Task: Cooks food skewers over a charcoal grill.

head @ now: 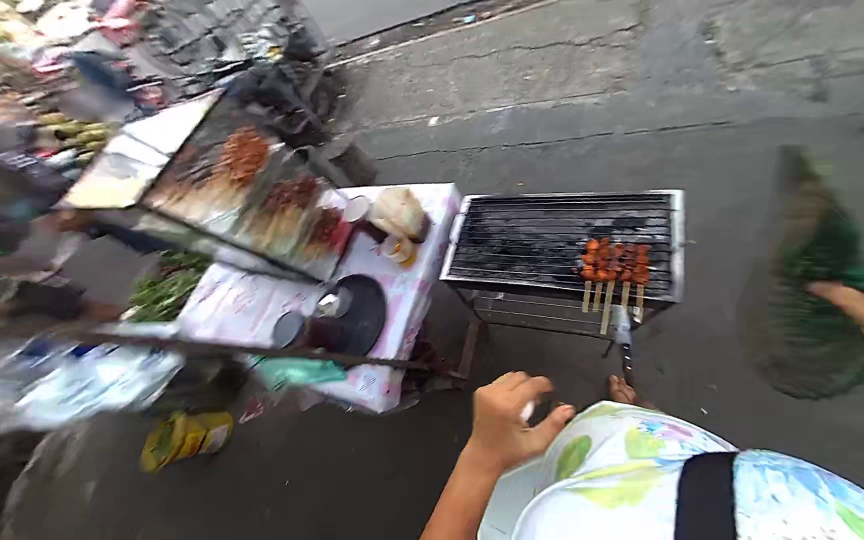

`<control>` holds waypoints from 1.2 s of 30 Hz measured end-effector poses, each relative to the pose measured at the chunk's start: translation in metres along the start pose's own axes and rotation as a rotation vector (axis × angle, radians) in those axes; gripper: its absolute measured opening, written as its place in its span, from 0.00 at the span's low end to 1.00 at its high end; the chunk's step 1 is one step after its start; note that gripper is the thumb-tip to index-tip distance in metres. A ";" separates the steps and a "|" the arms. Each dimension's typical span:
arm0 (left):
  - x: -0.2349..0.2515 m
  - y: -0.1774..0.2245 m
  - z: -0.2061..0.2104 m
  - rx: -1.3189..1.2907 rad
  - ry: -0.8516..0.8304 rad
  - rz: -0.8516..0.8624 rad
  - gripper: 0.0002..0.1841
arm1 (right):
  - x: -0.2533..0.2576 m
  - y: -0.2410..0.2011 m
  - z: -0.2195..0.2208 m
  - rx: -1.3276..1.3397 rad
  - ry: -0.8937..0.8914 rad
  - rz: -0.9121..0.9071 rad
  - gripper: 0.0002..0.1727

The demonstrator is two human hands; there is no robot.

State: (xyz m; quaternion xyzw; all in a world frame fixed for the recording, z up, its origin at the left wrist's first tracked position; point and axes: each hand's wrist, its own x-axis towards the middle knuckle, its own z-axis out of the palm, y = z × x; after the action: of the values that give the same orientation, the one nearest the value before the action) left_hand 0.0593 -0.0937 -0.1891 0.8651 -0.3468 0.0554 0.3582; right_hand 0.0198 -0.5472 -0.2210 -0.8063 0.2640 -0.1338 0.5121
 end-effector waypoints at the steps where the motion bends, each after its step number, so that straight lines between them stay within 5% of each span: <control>1: -0.010 -0.008 0.008 -0.055 -0.048 -0.053 0.22 | -0.006 -0.010 -0.002 0.040 0.006 0.050 0.29; 4: -0.029 -0.020 0.039 -0.175 -0.182 -0.195 0.18 | -0.008 -0.011 -0.012 0.069 0.122 0.142 0.23; 7: -0.025 -0.015 0.073 -0.189 -0.248 -0.358 0.12 | -0.008 0.008 -0.019 -0.076 0.210 0.124 0.28; 11: 0.001 0.001 0.118 -0.260 -0.177 -0.463 0.10 | -0.002 0.026 -0.046 0.080 0.028 0.062 0.20; 15: 0.035 0.026 0.158 -0.384 -0.116 -0.586 0.16 | 0.030 0.049 -0.051 -0.011 0.166 0.029 0.23; 20: 0.062 0.054 0.209 -0.328 -0.119 -0.648 0.13 | 0.054 0.052 -0.065 0.077 -0.259 -0.117 0.16; 22: 0.070 0.063 0.224 -0.262 -0.121 -0.646 0.11 | 0.066 0.058 -0.070 0.103 -0.208 -0.097 0.13; 24: 0.075 0.069 0.234 -0.171 -0.132 -0.654 0.09 | 0.073 0.065 -0.065 -0.008 -0.091 -0.181 0.18; 26: 0.084 0.070 0.239 -0.070 -0.150 -0.654 0.08 | 0.078 0.068 -0.066 -0.041 -0.181 -0.281 0.20; 29: 0.095 0.067 0.242 0.055 -0.156 -0.654 0.09 | 0.094 0.071 -0.085 0.061 -0.337 -0.200 0.17; 33: 0.108 0.057 0.240 0.174 -0.215 -0.681 0.11 | 0.098 0.075 -0.074 -0.089 -0.030 -0.248 0.20; 36: 0.105 0.053 0.238 0.145 -0.234 -0.724 0.13 | 0.089 0.068 -0.078 -0.009 -0.276 -0.293 0.19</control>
State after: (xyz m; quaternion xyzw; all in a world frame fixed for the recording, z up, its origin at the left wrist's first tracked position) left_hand 0.0680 -0.3361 -0.2974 0.9551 -0.0525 -0.1492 0.2504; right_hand 0.0354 -0.6787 -0.2529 -0.8491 0.0717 -0.0942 0.5148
